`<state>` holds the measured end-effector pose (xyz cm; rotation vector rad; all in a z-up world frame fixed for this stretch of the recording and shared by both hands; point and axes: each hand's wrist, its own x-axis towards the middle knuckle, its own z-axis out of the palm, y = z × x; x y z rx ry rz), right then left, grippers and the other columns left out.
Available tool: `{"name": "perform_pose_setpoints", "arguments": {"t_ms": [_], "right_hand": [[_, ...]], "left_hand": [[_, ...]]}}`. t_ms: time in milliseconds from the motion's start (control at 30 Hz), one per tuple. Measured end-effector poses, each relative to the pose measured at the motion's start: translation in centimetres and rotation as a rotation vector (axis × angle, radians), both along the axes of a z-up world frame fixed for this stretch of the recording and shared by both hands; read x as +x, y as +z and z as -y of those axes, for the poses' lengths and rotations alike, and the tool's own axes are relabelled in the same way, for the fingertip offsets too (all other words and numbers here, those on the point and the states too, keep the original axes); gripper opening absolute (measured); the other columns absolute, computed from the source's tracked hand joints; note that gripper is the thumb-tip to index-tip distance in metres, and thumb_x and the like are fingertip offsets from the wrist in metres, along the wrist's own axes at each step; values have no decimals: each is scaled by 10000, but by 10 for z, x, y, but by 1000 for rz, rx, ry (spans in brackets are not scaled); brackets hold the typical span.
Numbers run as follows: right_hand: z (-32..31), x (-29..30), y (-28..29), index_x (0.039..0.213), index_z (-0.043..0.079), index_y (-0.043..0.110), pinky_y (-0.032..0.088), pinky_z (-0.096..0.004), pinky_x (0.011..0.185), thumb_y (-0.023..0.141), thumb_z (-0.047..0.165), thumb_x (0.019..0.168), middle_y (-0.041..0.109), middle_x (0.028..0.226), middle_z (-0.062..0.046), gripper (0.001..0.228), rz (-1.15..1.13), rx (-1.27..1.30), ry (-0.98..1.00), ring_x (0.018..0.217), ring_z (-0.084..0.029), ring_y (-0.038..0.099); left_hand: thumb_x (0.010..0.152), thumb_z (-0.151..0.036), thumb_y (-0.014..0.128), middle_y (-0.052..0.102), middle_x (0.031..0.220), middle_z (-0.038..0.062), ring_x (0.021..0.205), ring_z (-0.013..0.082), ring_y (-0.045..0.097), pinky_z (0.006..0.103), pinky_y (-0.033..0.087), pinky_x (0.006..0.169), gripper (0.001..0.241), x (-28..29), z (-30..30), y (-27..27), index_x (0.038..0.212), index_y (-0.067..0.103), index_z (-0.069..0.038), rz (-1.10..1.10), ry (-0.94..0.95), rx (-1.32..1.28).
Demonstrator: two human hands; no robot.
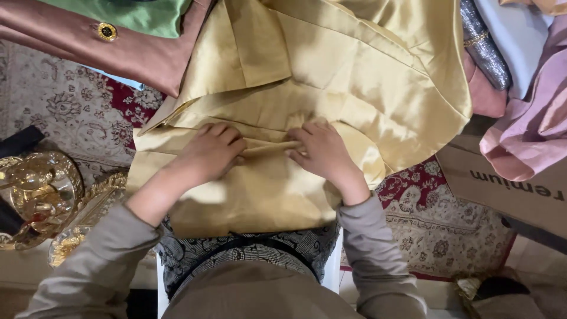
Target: Folding various traditional silk and satin garments on a low surface.
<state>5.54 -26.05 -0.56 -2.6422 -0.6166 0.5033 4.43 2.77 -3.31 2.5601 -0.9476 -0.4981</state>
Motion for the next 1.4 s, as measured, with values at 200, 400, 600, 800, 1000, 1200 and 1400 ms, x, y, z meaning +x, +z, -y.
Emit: {"name": "perform_pose_setpoints", "arguments": {"t_ms": [200,400,600,800,1000,1200,1400], "right_hand": [[-2,6,3,1186,145,668,483,-495,872,778,452,824,632,1102,-150,487,-21,-67,79,1019,-406,629],[-2,11,-4,1225,122,624,480,-517,840,787,475,780,627,1150,-184,592,-101,-98,12,973,-443,611],[22,17,-30,1015,53,704,491,-496,841,788,473,842,692,967,-193,461,-255,-20,82,970,-398,634],[75,30,-23,987,91,751,519,-392,673,703,393,901,714,776,-122,318,-446,146,-156,694,-273,668],[78,28,-29,930,41,709,502,-438,674,731,376,918,677,763,-150,335,-345,31,-139,686,-301,642],[81,32,-45,958,9,677,511,-476,739,722,395,936,680,863,-203,389,-260,3,-97,808,-402,662],[58,45,-32,910,-27,677,522,-488,813,765,331,842,700,1023,-216,374,-168,94,137,958,-405,657]], "left_hand": [[884,-400,688,612,1264,105,1236,333,530,499,423,1028,386,8,-6,-3,1188,682,-161,-103,39,78],[762,-469,756,643,1250,85,1244,332,536,529,397,1026,431,24,-36,20,1099,762,-200,-106,-16,181],[872,-294,723,728,997,88,1045,313,652,464,498,934,329,35,-29,53,1125,691,-86,33,111,-126],[840,-395,768,739,1005,149,997,366,691,485,508,861,466,53,-38,37,1151,653,-69,-104,162,-75],[780,-481,783,751,1036,155,994,345,717,482,534,904,548,63,-67,28,1219,698,-164,-245,228,386],[873,-405,740,787,991,105,904,292,764,450,591,843,423,49,-118,2,1248,726,-209,-376,242,579],[923,-277,762,772,969,46,801,230,714,375,568,720,297,33,-115,28,1179,727,-132,-476,583,-337]]}}
